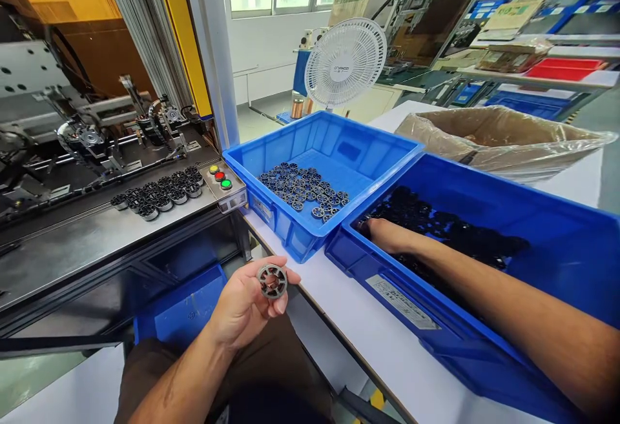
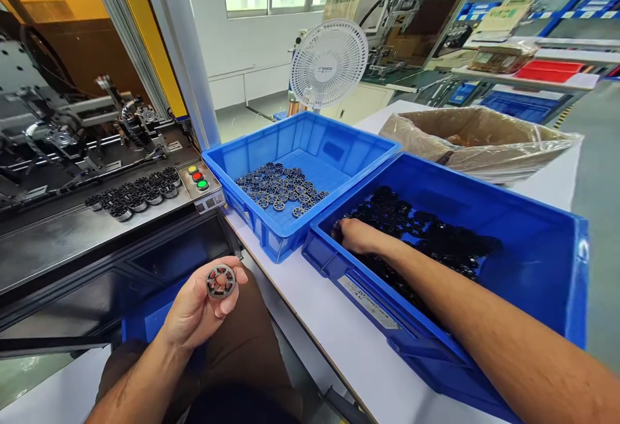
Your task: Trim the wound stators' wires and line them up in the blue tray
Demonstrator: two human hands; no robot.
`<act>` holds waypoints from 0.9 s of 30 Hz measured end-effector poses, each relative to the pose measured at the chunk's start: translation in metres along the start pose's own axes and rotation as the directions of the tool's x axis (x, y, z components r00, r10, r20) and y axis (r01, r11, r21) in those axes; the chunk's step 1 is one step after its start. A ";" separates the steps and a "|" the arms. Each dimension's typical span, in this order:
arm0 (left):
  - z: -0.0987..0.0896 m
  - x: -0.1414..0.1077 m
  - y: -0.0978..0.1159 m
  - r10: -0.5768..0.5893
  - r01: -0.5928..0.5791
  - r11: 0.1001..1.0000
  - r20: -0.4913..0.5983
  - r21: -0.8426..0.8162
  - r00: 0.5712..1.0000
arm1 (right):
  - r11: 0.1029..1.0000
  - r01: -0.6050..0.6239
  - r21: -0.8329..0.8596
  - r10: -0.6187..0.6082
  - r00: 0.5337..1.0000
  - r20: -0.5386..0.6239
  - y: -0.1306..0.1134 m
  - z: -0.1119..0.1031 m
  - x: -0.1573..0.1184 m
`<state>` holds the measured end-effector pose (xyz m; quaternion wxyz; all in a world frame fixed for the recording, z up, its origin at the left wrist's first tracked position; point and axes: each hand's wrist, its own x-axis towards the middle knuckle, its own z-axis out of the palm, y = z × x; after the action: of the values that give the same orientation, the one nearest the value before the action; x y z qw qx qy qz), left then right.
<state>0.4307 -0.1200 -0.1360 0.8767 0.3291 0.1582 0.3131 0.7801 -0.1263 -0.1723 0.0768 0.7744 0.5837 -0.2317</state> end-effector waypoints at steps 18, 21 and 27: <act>0.006 0.001 -0.002 0.162 -0.159 0.972 0.001 0.171 0.987 | 0.922 0.322 -0.216 -0.336 0.382 -0.861 -0.050 -0.043 -0.094; 0.017 0.002 -0.005 0.219 -0.214 0.942 0.011 0.258 0.976 | 0.584 0.738 -0.338 -0.581 0.090 -0.809 -0.099 -0.019 -0.128; 0.032 0.001 -0.015 0.265 -0.256 0.896 0.027 0.363 0.964 | 0.384 0.844 -0.375 -0.658 -0.034 -0.752 -0.124 0.005 -0.129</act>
<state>0.4535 -0.1432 -0.1225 0.7491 0.4998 0.1782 0.3966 0.6348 -0.2022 -0.1003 -0.4236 0.3300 0.8373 0.1033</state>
